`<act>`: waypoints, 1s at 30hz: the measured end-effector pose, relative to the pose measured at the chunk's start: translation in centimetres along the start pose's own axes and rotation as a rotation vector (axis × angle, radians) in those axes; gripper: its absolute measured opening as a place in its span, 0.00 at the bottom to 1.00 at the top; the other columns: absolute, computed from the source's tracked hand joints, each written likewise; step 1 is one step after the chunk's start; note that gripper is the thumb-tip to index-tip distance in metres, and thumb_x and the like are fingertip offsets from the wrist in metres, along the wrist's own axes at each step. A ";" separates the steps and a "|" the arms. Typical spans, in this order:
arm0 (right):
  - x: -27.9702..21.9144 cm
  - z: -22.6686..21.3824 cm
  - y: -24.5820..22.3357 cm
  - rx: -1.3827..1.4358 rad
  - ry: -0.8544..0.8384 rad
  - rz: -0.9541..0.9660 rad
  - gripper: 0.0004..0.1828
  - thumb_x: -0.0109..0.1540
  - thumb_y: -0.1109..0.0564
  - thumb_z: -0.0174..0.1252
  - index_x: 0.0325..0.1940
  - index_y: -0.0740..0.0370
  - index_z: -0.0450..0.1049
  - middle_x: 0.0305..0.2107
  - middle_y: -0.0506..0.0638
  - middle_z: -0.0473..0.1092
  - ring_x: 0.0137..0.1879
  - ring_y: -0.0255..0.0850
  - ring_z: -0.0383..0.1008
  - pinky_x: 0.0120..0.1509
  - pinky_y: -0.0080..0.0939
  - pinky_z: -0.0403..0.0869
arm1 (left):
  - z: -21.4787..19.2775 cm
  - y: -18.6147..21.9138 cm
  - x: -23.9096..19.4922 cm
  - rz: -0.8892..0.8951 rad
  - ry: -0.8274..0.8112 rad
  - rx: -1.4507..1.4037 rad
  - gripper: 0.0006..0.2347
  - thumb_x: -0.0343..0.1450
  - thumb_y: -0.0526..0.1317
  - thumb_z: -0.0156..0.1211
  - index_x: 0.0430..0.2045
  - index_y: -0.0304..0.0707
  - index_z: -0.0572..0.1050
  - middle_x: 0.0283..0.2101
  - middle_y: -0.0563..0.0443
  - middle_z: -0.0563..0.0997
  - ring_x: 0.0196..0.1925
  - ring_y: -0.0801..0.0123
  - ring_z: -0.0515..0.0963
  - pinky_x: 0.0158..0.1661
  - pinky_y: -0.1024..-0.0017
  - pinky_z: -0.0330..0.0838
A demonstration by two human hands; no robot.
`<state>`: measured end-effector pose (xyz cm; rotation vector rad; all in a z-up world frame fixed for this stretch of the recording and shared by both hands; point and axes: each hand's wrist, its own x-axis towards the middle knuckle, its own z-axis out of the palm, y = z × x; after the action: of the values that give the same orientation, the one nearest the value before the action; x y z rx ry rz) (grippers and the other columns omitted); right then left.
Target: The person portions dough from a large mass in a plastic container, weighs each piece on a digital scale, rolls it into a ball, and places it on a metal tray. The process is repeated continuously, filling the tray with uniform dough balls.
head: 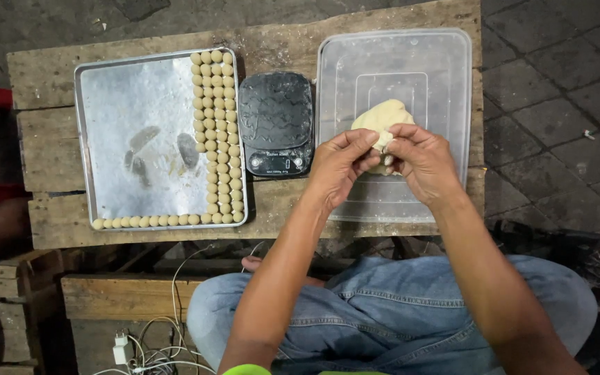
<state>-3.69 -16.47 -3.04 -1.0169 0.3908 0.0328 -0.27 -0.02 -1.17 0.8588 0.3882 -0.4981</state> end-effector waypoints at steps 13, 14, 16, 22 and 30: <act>-2.4 3.5 -2.4 -0.990 0.048 -0.984 0.09 0.59 0.68 0.76 0.43 0.62 0.86 0.34 0.50 0.78 0.36 0.46 0.80 0.39 0.44 0.78 | 3.1 2.5 -3.4 0.178 0.041 0.429 0.15 0.68 0.47 0.74 0.43 0.40 0.84 0.39 0.45 0.85 0.48 0.72 0.77 0.51 0.64 0.79; -2.0 3.3 -2.2 -0.988 0.049 -0.984 0.09 0.59 0.68 0.76 0.43 0.62 0.86 0.34 0.50 0.78 0.36 0.46 0.80 0.39 0.44 0.78 | 2.9 2.5 -3.1 0.179 0.041 0.431 0.15 0.68 0.47 0.74 0.43 0.40 0.84 0.39 0.45 0.85 0.48 0.72 0.77 0.51 0.64 0.79; -1.2 3.1 -1.6 -0.700 0.015 -0.707 0.11 0.59 0.66 0.77 0.44 0.65 0.84 0.34 0.53 0.79 0.38 0.41 0.81 0.43 0.39 0.81 | 2.5 2.7 -2.6 0.321 -0.022 0.424 0.13 0.71 0.42 0.71 0.48 0.41 0.82 0.43 0.45 0.83 0.51 0.72 0.76 0.57 0.66 0.75; -0.7 1.2 -0.7 -0.148 -0.021 -0.254 0.09 0.61 0.73 0.66 0.44 0.76 0.78 0.32 0.60 0.74 0.36 0.46 0.82 0.40 0.45 0.86 | 0.9 2.4 -1.0 0.130 -0.082 0.262 0.14 0.66 0.34 0.75 0.43 0.27 0.81 0.36 0.35 0.86 0.35 0.61 0.88 0.37 0.69 0.87; -0.3 0.1 0.4 -0.047 -0.140 -0.168 0.19 0.53 0.74 0.69 0.48 0.76 0.77 0.31 0.56 0.74 0.34 0.39 0.78 0.37 0.40 0.82 | -0.9 2.5 -1.0 -0.193 -0.202 0.149 0.10 0.70 0.40 0.71 0.35 0.29 0.82 0.30 0.41 0.85 0.27 0.67 0.87 0.32 0.68 0.87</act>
<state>-3.99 -16.12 -3.21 -1.0844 0.1767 -0.0378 0.24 2.35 0.38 0.9092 0.2515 -0.7934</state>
